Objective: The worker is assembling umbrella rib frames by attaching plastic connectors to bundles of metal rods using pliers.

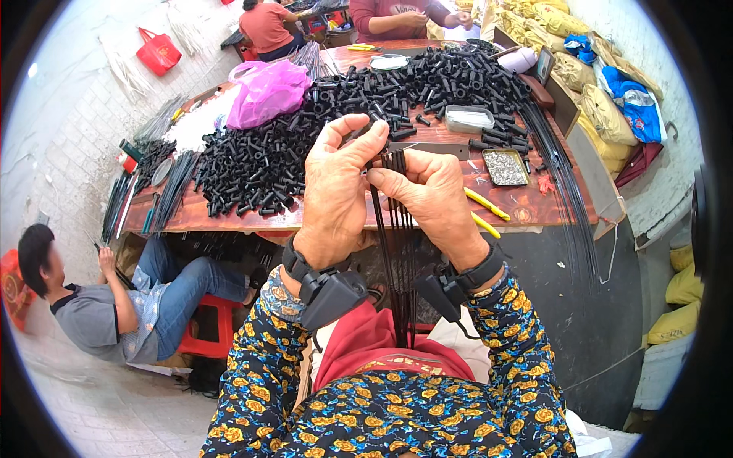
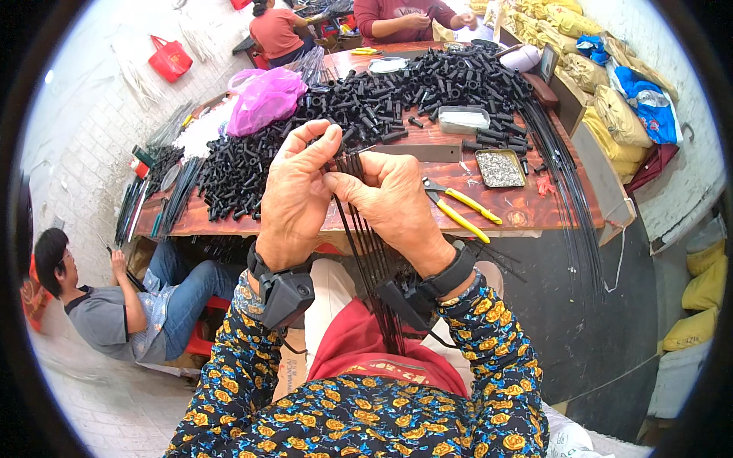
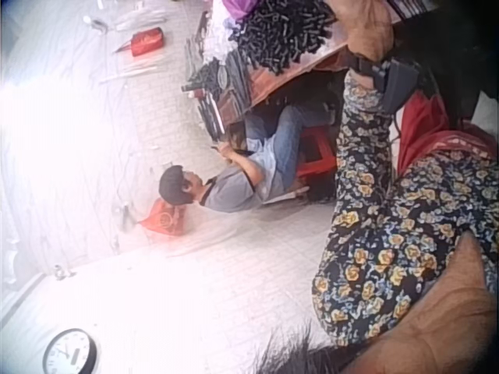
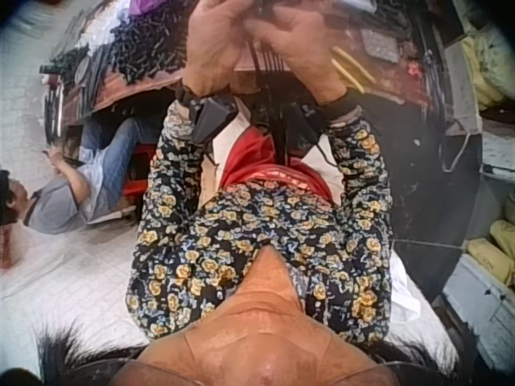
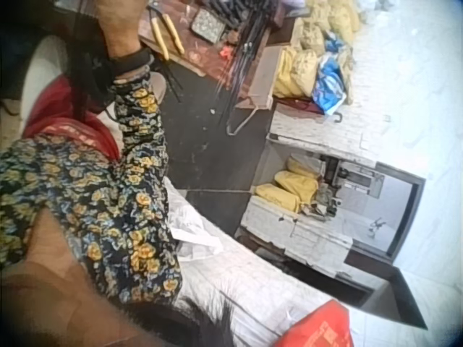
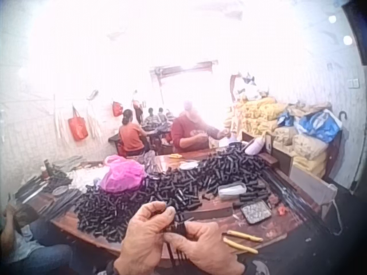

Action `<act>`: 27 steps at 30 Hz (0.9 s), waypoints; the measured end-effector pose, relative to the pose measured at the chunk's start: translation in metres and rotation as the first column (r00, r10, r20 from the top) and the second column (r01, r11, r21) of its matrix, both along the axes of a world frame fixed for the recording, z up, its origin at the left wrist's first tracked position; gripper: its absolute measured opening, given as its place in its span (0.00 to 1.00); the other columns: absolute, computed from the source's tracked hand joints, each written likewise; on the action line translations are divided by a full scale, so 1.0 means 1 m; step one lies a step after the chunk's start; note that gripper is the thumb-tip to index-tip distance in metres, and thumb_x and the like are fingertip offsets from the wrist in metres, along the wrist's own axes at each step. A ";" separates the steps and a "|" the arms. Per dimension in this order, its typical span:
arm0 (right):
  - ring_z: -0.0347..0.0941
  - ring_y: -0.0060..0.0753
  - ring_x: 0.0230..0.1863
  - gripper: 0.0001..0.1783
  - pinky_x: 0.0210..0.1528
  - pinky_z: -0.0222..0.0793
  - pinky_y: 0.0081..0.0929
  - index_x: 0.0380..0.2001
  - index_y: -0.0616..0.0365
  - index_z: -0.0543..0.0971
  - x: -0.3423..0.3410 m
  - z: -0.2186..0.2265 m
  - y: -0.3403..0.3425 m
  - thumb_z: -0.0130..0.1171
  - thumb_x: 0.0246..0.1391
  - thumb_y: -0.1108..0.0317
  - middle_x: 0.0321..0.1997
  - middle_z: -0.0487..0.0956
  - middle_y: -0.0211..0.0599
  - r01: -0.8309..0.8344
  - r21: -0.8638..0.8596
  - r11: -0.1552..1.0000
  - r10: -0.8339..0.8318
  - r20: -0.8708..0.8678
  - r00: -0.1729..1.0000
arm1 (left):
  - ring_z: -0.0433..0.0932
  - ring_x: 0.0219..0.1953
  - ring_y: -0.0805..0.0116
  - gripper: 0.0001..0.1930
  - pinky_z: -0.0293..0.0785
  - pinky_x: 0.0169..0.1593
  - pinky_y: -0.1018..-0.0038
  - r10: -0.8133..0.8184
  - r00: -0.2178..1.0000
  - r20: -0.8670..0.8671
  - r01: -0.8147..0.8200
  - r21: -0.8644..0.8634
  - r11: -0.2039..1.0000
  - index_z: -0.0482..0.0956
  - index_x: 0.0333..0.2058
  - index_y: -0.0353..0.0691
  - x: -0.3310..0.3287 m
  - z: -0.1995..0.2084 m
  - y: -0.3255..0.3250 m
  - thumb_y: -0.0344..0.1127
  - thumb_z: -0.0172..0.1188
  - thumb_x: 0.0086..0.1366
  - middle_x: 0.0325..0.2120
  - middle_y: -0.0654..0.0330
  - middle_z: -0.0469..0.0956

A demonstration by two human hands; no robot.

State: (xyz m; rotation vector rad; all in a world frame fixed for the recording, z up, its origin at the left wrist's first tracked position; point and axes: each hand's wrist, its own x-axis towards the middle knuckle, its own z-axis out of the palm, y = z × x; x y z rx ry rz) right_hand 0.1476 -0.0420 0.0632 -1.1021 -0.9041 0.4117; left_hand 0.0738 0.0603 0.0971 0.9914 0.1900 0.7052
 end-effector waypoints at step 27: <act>0.65 0.10 0.21 0.11 0.20 0.61 0.17 0.22 0.62 0.81 0.010 0.016 -0.009 0.71 0.46 0.66 0.19 0.76 0.23 -0.085 -0.215 0.973 0.092 0.024 0.995 | 0.77 0.34 0.72 0.11 0.74 0.41 0.76 -0.300 0.944 -0.134 0.318 0.148 0.936 0.78 0.38 0.33 -0.020 0.004 0.024 0.36 0.57 0.67 0.32 0.59 0.78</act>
